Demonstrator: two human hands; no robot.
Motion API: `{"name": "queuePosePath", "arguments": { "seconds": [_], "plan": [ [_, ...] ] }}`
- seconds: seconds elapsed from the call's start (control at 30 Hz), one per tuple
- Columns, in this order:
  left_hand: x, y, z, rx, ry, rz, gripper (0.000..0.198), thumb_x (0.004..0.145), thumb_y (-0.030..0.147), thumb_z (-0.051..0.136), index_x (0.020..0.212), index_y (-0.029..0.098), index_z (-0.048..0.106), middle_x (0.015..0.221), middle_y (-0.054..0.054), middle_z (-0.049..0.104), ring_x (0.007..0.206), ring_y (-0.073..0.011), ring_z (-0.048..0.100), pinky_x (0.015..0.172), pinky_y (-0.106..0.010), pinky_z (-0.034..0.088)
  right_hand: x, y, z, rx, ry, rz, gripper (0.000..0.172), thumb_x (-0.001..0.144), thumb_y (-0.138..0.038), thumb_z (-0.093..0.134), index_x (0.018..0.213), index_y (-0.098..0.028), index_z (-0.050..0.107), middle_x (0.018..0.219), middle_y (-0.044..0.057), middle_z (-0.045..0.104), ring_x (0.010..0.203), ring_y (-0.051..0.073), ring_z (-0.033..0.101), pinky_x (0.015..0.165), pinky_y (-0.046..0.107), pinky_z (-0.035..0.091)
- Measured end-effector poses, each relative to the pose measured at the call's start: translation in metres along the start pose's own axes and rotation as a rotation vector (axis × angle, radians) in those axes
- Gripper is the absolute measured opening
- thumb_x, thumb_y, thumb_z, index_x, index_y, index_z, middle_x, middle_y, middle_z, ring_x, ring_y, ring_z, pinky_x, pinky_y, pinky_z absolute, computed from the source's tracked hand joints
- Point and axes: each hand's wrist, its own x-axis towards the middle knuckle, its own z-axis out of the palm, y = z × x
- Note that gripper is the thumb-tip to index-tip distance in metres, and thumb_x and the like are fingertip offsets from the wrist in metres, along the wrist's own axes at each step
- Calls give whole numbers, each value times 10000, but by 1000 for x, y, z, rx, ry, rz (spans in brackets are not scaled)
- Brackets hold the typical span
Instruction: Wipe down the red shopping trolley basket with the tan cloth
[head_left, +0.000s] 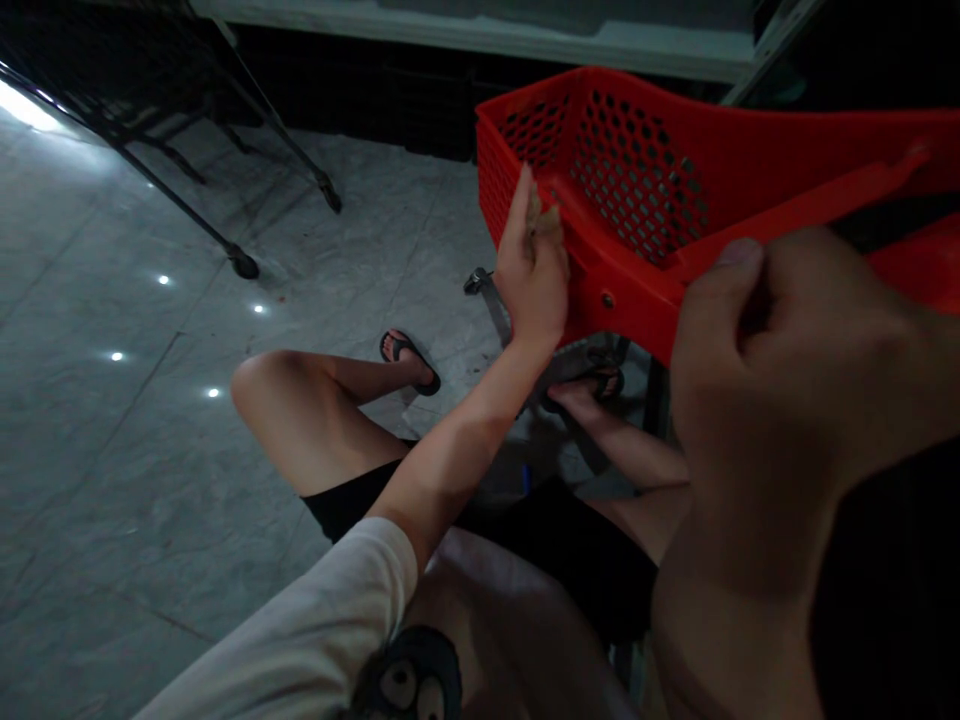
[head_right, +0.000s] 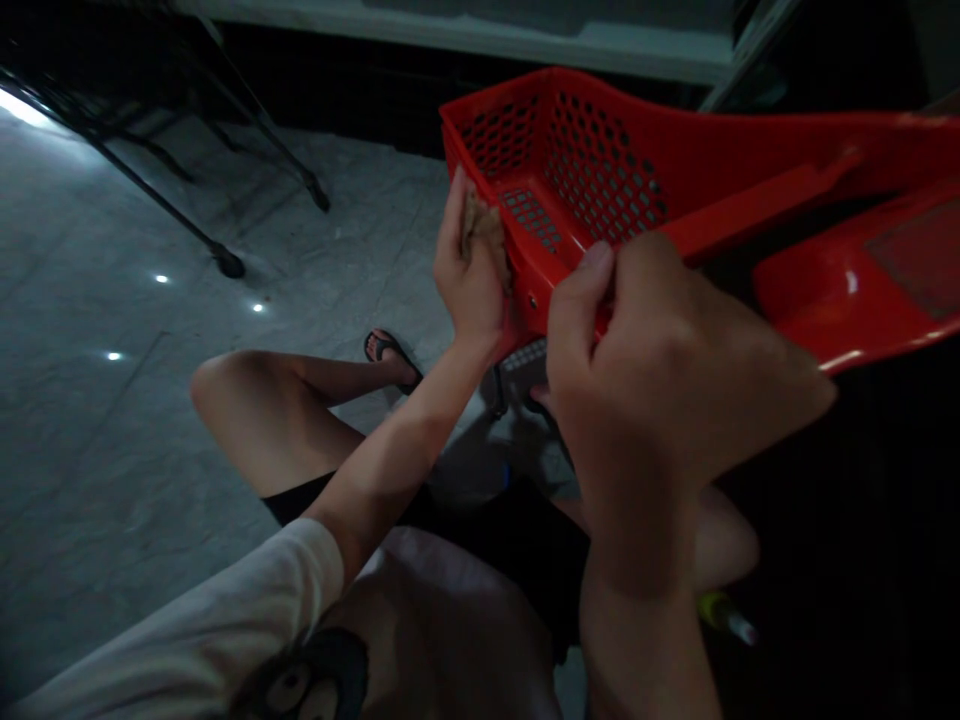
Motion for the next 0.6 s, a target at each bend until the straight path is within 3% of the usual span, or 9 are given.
{"name": "queuePosePath", "arguments": {
  "seconds": [0.1, 0.2, 0.27, 0.37, 0.43, 0.5, 0.57, 0.6],
  "plan": [
    [-4, 52, 15, -145, -22, 188, 413, 1055, 163, 454, 1463, 229, 460, 1661, -53, 484, 1510, -130, 493, 1294, -336, 417, -2, 3, -1, 79, -38, -34, 345, 939, -454, 295, 743, -215, 448, 697, -38, 181, 618, 123, 43, 631, 350, 82],
    [7, 52, 17, -172, -115, 361, 242, 1093, 279, 517, 1326, 286, 583, 1478, -45, 638, 1487, -187, 532, 1318, -418, 405, -5, 6, -1, 120, -12, -86, 304, 962, -415, 364, 749, -209, 427, 717, -46, 192, 614, 113, 52, 633, 339, 74],
    [20, 29, 15, -117, -155, 408, 234, 1094, 481, 547, 1262, 339, 627, 1381, -24, 699, 1457, -218, 560, 1323, -476, 395, -7, 7, -1, 105, 52, -96, 284, 942, -393, 416, 728, -208, 405, 714, -48, 168, 616, 114, 45, 635, 334, 71],
    [51, -20, 19, -100, -222, 363, 470, 1018, 763, 499, 1286, 391, 605, 1428, 22, 690, 1444, -219, 559, 1311, -498, 409, -8, 8, 1, 149, 4, -85, 269, 964, -390, 383, 752, -226, 361, 715, -44, 201, 595, 118, 73, 617, 325, 79],
    [82, -56, 30, -87, -308, 333, 625, 929, 905, 443, 1268, 403, 598, 1440, 49, 694, 1433, -222, 541, 1297, -482, 426, -6, 10, 5, 154, -23, -81, 276, 980, -416, 339, 770, -239, 307, 718, -43, 207, 591, 120, 90, 617, 324, 86],
    [118, -92, 46, -16, -408, 275, 684, 829, 1004, 376, 1089, 423, 625, 1276, 34, 783, 1306, -247, 571, 1264, -475, 431, -2, 11, 8, 125, 29, -92, 286, 964, -434, 329, 766, -243, 252, 707, -47, 180, 600, 120, 73, 626, 329, 92],
    [150, -120, 59, 52, -440, 217, 704, 820, 1006, 292, 1045, 422, 613, 1241, 33, 799, 1302, -273, 507, 1308, -500, 293, 2, 13, 8, 96, 94, -110, 286, 922, -431, 336, 742, -241, 222, 685, -51, 148, 615, 119, 41, 640, 339, 97],
    [163, -130, 62, 84, -401, 231, 695, 841, 983, 252, 1039, 420, 608, 1206, 35, 809, 1318, -273, 464, 1332, -493, 203, 4, 13, 7, 88, 90, -120, 286, 912, -429, 326, 721, -241, 227, 676, -47, 147, 613, 119, 44, 649, 346, 103]
  ]
}}
